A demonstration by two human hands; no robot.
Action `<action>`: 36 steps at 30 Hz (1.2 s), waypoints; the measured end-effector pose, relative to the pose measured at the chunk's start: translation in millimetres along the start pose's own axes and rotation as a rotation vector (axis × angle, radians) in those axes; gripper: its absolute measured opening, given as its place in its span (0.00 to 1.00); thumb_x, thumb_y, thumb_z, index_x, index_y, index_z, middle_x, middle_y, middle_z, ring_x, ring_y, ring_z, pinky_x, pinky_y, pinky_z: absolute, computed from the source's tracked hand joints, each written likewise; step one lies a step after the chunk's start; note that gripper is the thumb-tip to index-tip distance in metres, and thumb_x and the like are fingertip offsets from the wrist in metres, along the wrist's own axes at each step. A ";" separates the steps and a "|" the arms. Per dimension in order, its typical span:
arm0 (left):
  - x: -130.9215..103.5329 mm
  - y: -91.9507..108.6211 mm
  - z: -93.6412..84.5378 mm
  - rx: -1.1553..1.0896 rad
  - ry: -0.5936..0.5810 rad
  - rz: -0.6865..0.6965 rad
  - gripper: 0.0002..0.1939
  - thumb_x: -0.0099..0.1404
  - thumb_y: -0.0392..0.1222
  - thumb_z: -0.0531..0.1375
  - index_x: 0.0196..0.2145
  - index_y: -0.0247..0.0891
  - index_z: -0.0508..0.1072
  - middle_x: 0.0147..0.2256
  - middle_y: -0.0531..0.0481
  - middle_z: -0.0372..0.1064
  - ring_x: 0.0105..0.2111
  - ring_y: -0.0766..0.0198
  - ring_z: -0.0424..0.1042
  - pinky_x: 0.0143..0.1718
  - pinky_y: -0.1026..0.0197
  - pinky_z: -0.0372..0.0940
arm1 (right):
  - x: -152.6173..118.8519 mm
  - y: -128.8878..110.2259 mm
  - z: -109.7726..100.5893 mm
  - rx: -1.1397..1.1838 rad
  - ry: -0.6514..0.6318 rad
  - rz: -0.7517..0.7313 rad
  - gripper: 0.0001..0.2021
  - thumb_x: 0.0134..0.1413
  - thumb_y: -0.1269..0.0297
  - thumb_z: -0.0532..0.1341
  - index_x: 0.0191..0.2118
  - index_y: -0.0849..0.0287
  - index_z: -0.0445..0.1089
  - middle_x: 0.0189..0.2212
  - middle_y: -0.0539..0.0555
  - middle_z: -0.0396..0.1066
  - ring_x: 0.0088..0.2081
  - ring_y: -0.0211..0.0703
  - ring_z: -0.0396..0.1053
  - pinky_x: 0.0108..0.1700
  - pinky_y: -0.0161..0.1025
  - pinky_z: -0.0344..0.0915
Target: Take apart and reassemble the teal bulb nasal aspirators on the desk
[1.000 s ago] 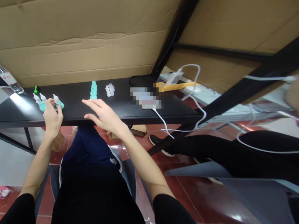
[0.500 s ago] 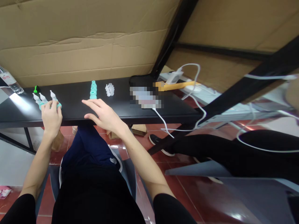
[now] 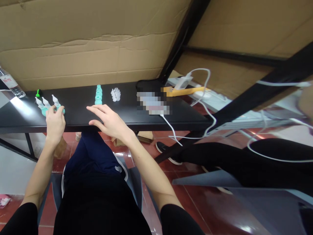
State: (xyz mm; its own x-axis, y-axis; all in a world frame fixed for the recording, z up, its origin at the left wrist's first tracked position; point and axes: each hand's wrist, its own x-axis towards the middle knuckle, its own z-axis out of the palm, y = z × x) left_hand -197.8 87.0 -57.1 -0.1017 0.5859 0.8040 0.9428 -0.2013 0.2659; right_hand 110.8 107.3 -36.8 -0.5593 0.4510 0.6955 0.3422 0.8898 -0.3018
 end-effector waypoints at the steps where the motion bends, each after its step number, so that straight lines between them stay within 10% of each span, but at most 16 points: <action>1: -0.2 0.0 -0.5 -0.008 -0.019 -0.010 0.18 0.78 0.38 0.51 0.51 0.43 0.81 0.60 0.29 0.71 0.58 0.35 0.72 0.61 0.28 0.71 | 0.0 -0.2 0.0 -0.003 -0.003 0.002 0.25 0.77 0.56 0.61 0.74 0.48 0.70 0.67 0.61 0.75 0.64 0.63 0.74 0.68 0.66 0.74; 36: -4.3 -6.3 0.2 -0.047 0.082 0.104 0.15 0.85 0.42 0.50 0.53 0.39 0.76 0.57 0.36 0.66 0.48 0.51 0.72 0.55 0.39 0.71 | -0.1 1.1 3.9 -0.011 -0.019 0.011 0.23 0.77 0.56 0.62 0.71 0.50 0.73 0.67 0.62 0.76 0.65 0.63 0.74 0.69 0.68 0.73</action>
State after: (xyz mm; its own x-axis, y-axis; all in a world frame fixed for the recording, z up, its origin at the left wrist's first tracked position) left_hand -203.3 85.8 -62.4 -0.0317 0.4939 0.8689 0.9337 -0.2956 0.2021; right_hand 108.3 108.5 -39.7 -0.5696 0.4621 0.6797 0.3566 0.8840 -0.3023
